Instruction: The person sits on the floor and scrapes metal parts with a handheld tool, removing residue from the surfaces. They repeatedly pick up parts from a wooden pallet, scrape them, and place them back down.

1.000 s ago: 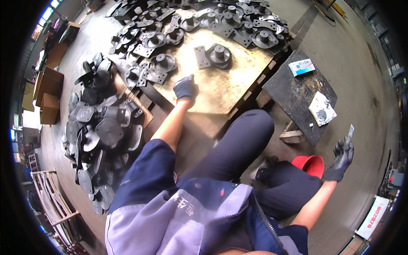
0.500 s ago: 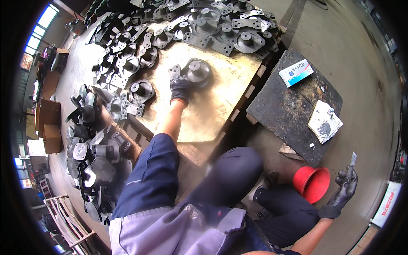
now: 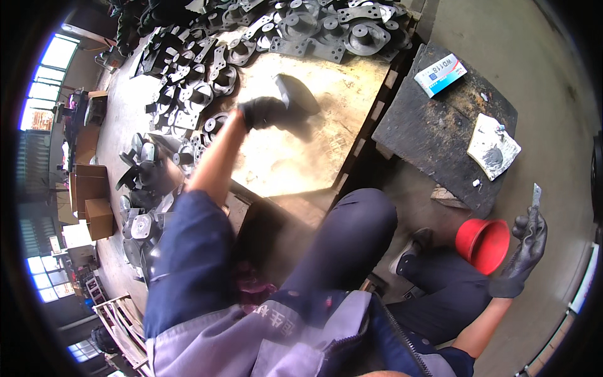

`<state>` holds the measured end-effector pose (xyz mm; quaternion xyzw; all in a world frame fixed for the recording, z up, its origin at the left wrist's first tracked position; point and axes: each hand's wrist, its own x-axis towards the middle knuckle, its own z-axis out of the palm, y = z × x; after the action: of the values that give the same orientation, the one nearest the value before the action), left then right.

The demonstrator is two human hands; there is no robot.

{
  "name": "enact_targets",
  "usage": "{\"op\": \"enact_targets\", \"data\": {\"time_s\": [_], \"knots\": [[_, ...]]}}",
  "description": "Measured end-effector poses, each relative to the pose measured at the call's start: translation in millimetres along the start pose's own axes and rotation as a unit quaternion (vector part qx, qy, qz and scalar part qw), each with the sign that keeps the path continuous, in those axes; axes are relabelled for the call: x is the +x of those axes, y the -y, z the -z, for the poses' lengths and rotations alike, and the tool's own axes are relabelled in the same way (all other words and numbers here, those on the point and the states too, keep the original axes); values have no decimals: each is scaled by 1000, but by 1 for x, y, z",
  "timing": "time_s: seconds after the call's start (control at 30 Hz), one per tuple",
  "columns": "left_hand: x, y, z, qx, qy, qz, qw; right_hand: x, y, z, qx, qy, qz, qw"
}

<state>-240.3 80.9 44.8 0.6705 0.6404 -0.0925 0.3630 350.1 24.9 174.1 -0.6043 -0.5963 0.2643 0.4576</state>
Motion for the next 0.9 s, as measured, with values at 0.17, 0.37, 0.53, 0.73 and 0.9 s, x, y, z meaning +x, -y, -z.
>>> {"op": "enact_targets", "data": {"time_s": [0.17,0.37,0.53,0.73,0.9], "knots": [[-61,-52,-85,-154,-159,-37,975,-3,-9,1,-14,3,-31,999],[-82,18,-174,-476,-230,335,780,0,-4,2,7,25,-16,1000],[-75,82,-152,-357,-445,355,741,0,-16,9,12,17,-41,999],[-57,53,-84,-618,-246,209,717,3,-24,15,62,-8,-97,993],[-26,54,-109,17,-207,157,965,1,-15,3,88,42,-74,992]]}}
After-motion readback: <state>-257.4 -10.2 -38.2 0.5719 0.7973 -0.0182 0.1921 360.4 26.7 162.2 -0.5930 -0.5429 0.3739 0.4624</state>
